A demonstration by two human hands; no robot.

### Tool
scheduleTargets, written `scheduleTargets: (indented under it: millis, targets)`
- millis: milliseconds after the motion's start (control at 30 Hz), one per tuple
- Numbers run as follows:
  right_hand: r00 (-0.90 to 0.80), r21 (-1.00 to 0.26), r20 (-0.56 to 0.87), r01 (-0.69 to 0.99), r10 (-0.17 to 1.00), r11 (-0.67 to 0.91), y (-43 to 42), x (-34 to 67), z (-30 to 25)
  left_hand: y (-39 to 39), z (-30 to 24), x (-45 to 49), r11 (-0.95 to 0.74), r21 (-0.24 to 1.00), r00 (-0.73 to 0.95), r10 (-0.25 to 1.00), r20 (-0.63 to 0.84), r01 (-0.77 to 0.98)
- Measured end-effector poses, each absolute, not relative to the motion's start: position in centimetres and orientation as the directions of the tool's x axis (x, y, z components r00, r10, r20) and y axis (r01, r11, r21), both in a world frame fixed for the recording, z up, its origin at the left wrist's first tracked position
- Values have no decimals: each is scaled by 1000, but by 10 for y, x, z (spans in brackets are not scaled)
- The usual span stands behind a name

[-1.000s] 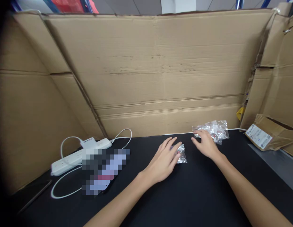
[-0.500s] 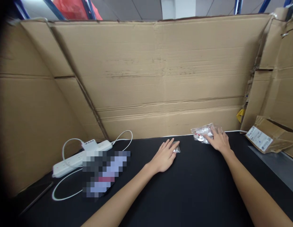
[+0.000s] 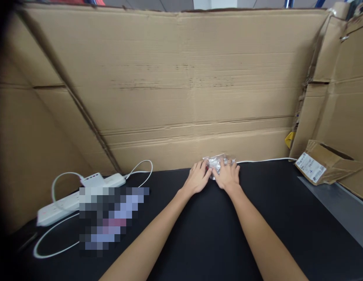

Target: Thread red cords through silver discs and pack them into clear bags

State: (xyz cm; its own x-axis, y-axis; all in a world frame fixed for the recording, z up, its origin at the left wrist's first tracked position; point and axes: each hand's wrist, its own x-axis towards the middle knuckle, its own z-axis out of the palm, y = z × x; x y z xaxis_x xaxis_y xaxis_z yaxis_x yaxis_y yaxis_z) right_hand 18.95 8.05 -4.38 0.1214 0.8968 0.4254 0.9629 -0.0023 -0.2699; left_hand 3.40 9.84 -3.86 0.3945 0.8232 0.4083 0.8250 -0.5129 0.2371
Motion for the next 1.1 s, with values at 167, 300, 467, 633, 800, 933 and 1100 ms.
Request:
scheduleTargets:
  millis: [167, 300, 467, 633, 800, 933, 1100]
  targets:
    - [103, -446, 485, 883, 868, 145, 86, 188, -46, 99, -42, 33, -433, 179, 306, 822, 479, 883]
    - [257, -640, 517, 749, 816, 169, 94, 208, -50, 96, -43, 33, -395, 89, 301, 810, 503, 914]
    - [395, -682, 534, 724, 747, 104, 96, 218, -52, 89, -39, 33, -391, 108, 273, 790, 549, 914]
    - [322, -587, 644, 790, 694, 178, 78, 210, -44, 83, -35, 32, -425, 76, 301, 745, 595, 902]
    - [198, -491, 646, 847, 737, 203, 53, 204, -39, 76, -36, 30, -445, 66, 328, 745, 581, 893]
    - [102, -377, 563, 915, 820, 145, 36, 206, -38, 71, -31, 30, -478, 94, 335, 731, 594, 874]
    - [23, -345, 506, 922, 862, 178, 27, 211, -41, 55, -21, 36, -513, 167, 329, 733, 595, 842]
